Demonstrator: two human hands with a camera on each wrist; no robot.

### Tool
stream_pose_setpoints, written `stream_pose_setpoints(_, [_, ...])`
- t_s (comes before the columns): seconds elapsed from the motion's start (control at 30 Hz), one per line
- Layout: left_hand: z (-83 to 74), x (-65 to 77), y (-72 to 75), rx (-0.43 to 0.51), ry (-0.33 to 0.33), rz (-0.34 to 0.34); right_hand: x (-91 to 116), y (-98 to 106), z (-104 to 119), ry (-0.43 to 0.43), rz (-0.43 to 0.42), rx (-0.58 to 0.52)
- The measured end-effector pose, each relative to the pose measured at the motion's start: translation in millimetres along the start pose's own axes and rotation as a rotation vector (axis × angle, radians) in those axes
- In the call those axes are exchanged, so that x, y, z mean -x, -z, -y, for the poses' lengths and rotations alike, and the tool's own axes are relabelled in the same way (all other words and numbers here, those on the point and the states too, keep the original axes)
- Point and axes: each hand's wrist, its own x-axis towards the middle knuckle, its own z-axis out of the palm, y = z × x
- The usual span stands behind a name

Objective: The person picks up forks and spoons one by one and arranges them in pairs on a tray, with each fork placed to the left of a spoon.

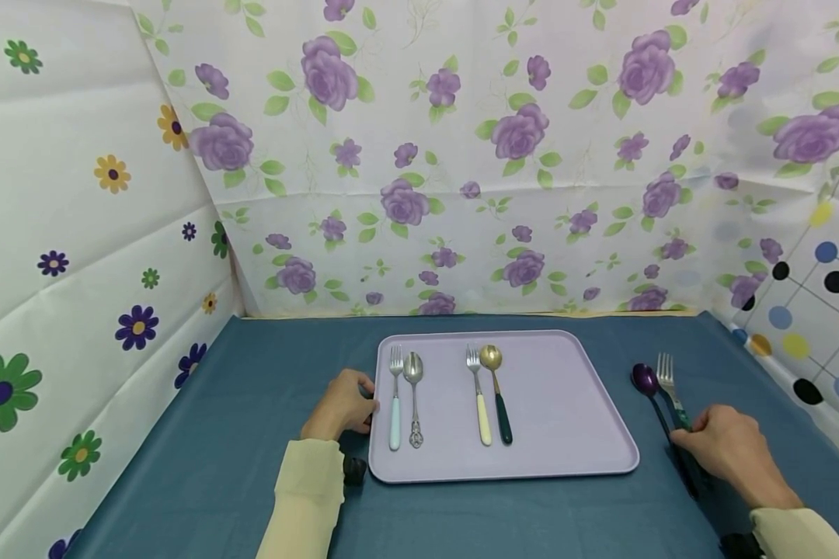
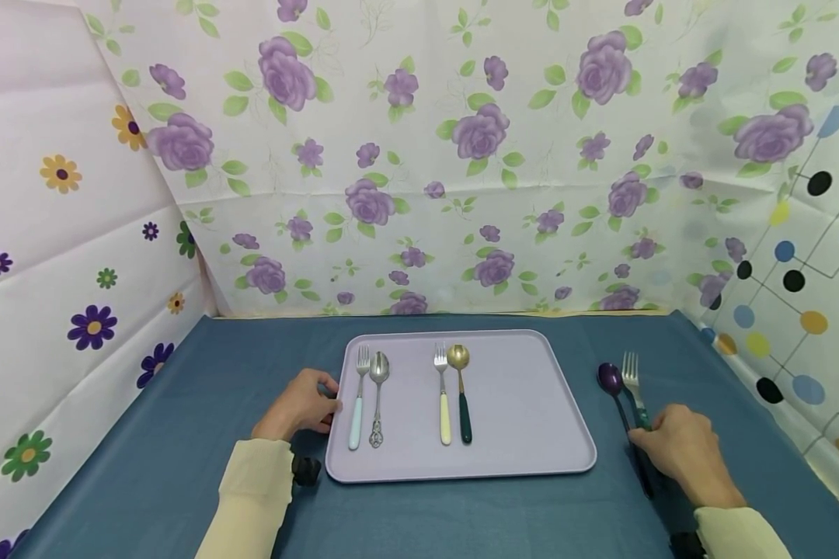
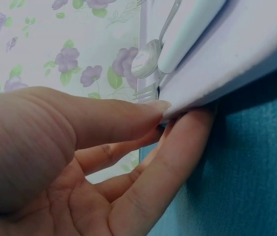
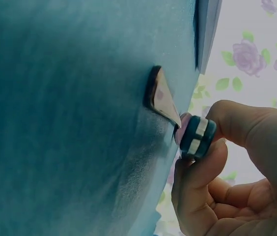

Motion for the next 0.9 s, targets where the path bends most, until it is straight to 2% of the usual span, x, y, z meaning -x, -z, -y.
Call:
stream_pose_setpoints(0.23, [0.6,-1.1,-0.8,-0.003,0.001,-0.002,1.1,-0.8,1.6,0.008,-0.019,0.007])
stream_pose_setpoints(0.9, [-1.3,2.1,0.9,-0.006,0.004,-0.003,1.3,-3.6,8.9,0.015,0.004,0.017])
